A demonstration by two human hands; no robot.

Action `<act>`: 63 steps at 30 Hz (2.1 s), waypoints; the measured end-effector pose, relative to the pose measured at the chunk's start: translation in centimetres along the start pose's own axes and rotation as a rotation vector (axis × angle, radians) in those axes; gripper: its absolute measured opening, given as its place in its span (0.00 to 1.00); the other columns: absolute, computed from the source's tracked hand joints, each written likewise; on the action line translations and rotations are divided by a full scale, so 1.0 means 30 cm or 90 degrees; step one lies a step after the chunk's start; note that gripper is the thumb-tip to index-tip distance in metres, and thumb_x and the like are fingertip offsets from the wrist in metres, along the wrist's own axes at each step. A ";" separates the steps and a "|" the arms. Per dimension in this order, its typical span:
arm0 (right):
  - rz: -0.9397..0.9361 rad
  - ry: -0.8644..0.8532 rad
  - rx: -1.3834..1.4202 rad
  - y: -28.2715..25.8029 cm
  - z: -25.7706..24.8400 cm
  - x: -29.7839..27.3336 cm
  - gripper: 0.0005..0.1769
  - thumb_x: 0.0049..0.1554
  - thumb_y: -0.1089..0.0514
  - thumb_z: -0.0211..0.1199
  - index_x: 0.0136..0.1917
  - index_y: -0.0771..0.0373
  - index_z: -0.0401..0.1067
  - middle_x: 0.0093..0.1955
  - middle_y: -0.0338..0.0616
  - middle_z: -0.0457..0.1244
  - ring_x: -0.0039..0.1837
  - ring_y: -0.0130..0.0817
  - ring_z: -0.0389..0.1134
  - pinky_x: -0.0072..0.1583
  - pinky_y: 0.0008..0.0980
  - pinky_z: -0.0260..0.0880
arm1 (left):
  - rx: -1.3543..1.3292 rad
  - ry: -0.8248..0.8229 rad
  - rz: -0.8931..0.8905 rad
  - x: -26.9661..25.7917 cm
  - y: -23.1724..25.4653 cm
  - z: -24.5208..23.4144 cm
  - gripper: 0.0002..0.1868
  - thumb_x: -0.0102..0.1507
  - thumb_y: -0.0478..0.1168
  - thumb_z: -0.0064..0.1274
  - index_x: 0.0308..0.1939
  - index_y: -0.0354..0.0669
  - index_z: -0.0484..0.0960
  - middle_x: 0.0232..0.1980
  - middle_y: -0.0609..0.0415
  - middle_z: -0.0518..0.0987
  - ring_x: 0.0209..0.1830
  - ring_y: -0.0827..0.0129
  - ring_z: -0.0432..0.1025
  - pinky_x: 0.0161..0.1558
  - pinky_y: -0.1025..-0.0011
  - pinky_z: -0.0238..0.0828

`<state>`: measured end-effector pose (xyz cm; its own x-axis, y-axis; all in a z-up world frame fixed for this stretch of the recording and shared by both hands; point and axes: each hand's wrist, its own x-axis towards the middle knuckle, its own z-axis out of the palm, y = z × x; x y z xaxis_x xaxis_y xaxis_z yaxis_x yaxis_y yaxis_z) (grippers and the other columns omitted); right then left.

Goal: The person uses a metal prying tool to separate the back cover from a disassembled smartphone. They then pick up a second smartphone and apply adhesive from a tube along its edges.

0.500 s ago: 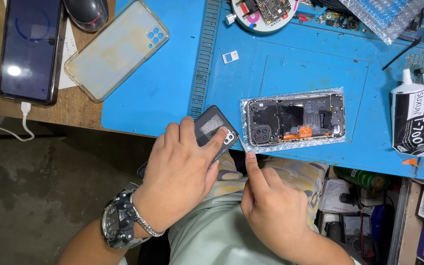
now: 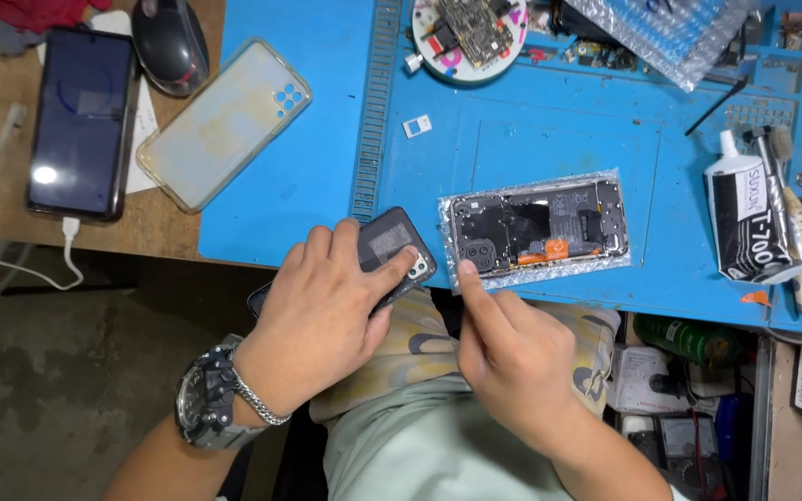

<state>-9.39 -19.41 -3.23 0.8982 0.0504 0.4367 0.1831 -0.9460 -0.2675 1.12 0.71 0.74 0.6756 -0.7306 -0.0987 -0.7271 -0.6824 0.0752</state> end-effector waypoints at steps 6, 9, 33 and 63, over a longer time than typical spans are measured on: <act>0.070 -0.213 -0.064 -0.029 -0.040 -0.090 0.33 0.52 0.56 0.62 0.72 0.47 0.69 0.33 0.34 0.57 0.26 0.46 0.60 0.25 0.47 0.52 | -0.009 -0.008 0.008 -0.016 -0.005 -0.004 0.33 0.58 0.55 0.53 0.69 0.65 0.74 0.51 0.40 0.70 0.42 0.48 0.65 0.36 0.56 0.67; 0.083 -0.248 -0.083 -0.041 -0.036 -0.083 0.34 0.51 0.54 0.62 0.72 0.47 0.69 0.34 0.35 0.58 0.26 0.46 0.60 0.24 0.48 0.53 | -0.005 0.014 0.009 -0.013 -0.005 0.003 0.32 0.57 0.55 0.54 0.67 0.64 0.74 0.52 0.39 0.70 0.42 0.49 0.65 0.37 0.56 0.67; 0.109 -0.206 -0.064 -0.022 -0.040 -0.042 0.33 0.55 0.59 0.60 0.74 0.47 0.67 0.32 0.34 0.60 0.26 0.47 0.60 0.26 0.48 0.54 | -0.021 0.130 0.171 -0.015 -0.059 0.016 0.28 0.53 0.40 0.58 0.59 0.51 0.75 0.71 0.44 0.69 0.68 0.46 0.63 0.62 0.45 0.59; 0.101 -0.068 -0.177 -0.035 0.023 -0.023 0.27 0.58 0.61 0.61 0.71 0.58 0.71 0.34 0.36 0.62 0.28 0.40 0.60 0.27 0.40 0.52 | 0.119 0.282 0.176 -0.021 0.087 0.048 0.14 0.66 0.38 0.46 0.49 0.39 0.86 0.53 0.46 0.80 0.46 0.57 0.72 0.47 0.54 0.67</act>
<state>-9.91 -18.23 -3.85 0.9461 -0.0851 0.3125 -0.0649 -0.9951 -0.0745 -1.38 -0.57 -0.44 0.4143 -0.8485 0.3293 -0.8665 -0.4783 -0.1425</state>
